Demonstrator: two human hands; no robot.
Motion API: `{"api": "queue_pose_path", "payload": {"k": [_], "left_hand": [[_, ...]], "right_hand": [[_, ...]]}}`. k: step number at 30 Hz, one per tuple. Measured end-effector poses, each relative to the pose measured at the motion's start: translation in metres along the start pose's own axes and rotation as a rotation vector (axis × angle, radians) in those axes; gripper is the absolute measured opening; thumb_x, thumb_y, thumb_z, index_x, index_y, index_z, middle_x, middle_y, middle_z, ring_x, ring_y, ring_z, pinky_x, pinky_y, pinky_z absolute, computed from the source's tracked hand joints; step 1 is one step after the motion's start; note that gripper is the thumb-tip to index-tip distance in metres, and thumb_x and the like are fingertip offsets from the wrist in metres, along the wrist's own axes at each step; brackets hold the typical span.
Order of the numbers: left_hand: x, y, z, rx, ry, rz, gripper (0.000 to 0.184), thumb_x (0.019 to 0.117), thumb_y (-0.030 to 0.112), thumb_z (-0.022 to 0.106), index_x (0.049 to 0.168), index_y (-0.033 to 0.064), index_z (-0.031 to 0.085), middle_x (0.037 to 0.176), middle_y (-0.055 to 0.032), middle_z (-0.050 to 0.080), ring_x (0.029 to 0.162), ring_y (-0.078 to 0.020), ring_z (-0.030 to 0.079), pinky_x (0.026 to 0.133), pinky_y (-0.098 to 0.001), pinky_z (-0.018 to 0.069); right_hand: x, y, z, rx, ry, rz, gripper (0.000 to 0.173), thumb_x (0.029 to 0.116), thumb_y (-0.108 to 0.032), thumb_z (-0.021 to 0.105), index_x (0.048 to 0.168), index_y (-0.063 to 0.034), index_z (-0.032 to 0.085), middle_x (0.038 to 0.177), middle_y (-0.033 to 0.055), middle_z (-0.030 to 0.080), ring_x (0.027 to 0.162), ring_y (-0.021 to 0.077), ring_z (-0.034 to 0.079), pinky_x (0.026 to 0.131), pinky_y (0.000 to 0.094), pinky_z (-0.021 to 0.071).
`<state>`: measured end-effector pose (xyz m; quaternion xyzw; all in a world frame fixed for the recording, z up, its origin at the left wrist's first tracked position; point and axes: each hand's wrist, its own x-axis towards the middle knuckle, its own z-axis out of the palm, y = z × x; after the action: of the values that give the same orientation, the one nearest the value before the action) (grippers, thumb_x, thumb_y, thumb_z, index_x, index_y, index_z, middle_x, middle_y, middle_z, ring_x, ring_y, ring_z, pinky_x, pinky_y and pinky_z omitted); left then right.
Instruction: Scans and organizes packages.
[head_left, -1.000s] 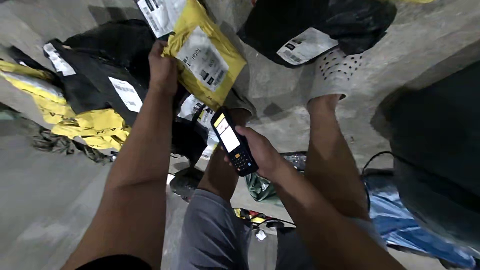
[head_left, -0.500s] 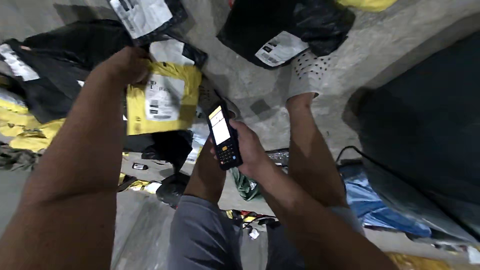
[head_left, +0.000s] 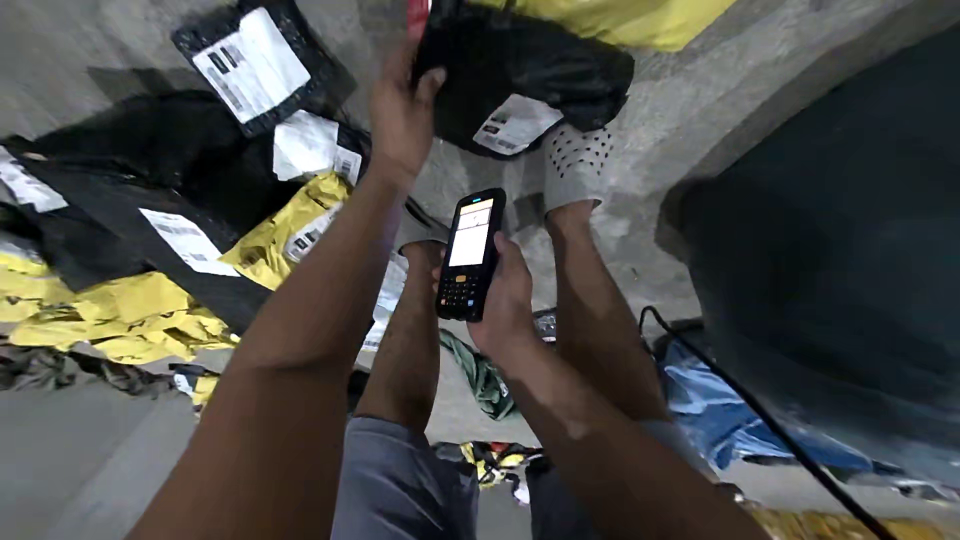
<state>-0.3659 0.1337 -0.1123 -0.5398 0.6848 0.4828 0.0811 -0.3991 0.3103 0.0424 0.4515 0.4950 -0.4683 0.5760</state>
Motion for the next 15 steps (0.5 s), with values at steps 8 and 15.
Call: {"api": "queue_pose_path", "payload": {"k": [8,15], "left_hand": [[-0.126,-0.022,-0.111,-0.044,-0.393,-0.447,0.026,0.1064,0.024,0.056,0.12,0.0028,0.064,0.105,-0.0086,0.07,0.092,-0.0144,0.068,0.086,-0.0397,0.0584],[-0.096,-0.063,-0.22,0.994,-0.433,-0.584,0.036,0.0995,0.019,0.063,0.128,-0.0037,0.062,0.126,-0.0361,0.06,0.115,-0.0578,0.059,0.091,-0.0788,0.0446]], "right_hand": [[-0.003,-0.027,-0.002,0.081,-0.007,0.044,0.057,0.1092,-0.051,0.02,0.138,-0.0101,0.047,0.105,0.0208,0.067,0.085,0.032,0.071,0.073,0.0462,0.0609],[-0.002,-0.06,-0.004,0.215,-0.217,0.129,0.058,0.1083,-0.052,0.021,0.137,-0.0092,0.049,0.107,0.0244,0.066,0.087,0.0351,0.071,0.075,0.048,0.0609]]}}
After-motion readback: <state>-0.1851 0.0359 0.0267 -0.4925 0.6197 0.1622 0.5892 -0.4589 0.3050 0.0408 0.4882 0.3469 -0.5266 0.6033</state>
